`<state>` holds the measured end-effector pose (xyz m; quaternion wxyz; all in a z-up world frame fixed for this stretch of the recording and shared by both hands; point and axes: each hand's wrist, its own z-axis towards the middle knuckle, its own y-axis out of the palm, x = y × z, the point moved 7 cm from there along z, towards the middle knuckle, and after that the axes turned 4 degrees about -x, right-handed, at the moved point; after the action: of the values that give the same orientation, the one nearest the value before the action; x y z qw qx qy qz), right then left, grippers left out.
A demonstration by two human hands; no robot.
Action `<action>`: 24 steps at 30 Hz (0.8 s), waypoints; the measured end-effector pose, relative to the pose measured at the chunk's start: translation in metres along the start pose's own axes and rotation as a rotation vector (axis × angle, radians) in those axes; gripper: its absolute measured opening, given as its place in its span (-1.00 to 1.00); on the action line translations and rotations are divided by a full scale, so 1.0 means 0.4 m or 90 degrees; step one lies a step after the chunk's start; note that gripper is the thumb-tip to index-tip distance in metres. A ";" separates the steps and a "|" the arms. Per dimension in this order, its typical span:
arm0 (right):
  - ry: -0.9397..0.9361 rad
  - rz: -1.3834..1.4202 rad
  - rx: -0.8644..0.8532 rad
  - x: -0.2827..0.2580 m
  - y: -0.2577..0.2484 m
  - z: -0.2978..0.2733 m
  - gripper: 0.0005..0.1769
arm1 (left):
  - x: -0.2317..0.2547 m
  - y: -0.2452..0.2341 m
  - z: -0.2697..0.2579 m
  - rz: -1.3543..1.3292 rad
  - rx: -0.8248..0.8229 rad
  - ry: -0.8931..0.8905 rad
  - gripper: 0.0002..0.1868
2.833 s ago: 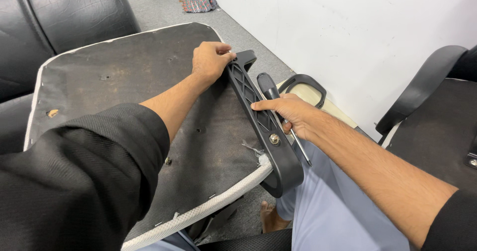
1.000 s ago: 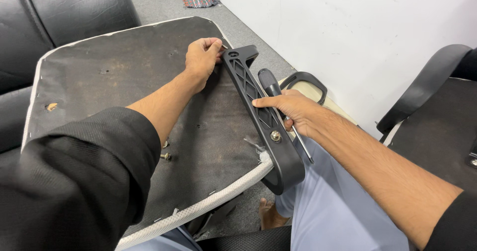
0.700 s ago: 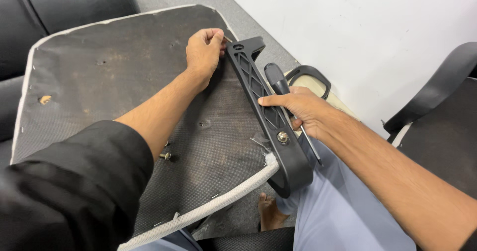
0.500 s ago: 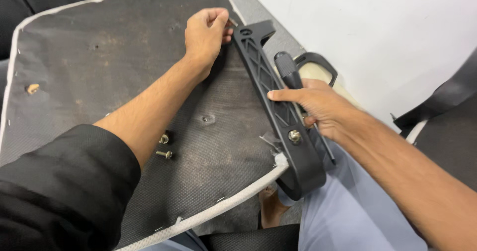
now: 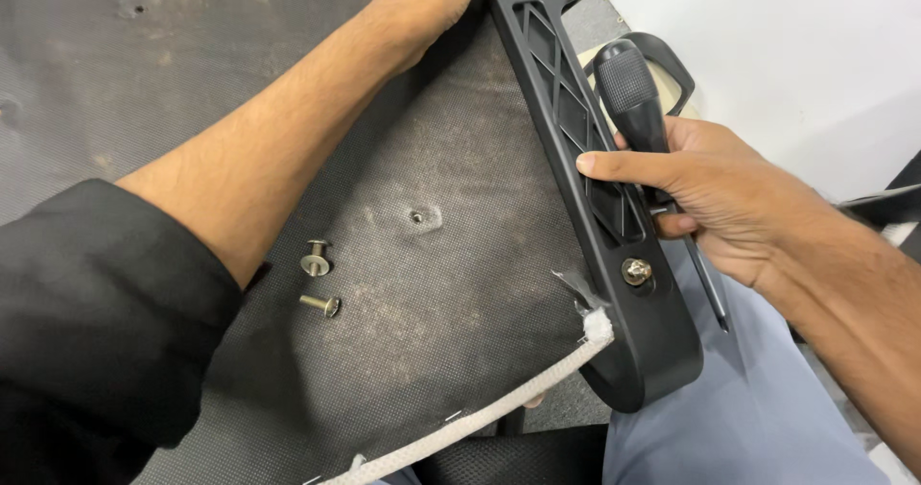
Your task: The person attaches a black plastic armrest to an office chair seat using a screwdriver and several screws. They align the armrest, insert screws, and tighten them to secure the part to the seat.
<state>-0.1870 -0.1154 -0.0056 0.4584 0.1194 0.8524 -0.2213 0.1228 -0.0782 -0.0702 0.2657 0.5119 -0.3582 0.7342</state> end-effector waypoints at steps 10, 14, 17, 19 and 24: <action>-0.003 -0.036 -0.020 -0.021 -0.005 -0.002 -0.76 | 0.063 -0.015 -0.044 0.095 0.013 -0.006 -0.73; 0.015 -0.033 -0.016 -0.026 -0.006 -0.007 -0.78 | 0.094 -0.020 -0.060 0.081 0.035 0.019 -0.75; 0.002 -0.024 -0.017 -0.025 -0.006 -0.010 -0.77 | 0.126 -0.018 -0.084 0.074 0.050 0.041 -0.75; -0.003 -0.030 -0.013 -0.024 -0.006 -0.006 -0.75 | 0.147 -0.020 -0.097 0.061 0.061 0.057 -0.74; 0.001 -0.056 0.003 -0.018 -0.014 -0.003 -0.71 | 0.160 -0.032 -0.123 0.031 0.064 0.115 -0.73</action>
<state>-0.1862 -0.1199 0.0023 0.4469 0.0833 0.8568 -0.2432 0.0833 -0.0297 -0.0175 0.2526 0.4475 -0.3079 0.8007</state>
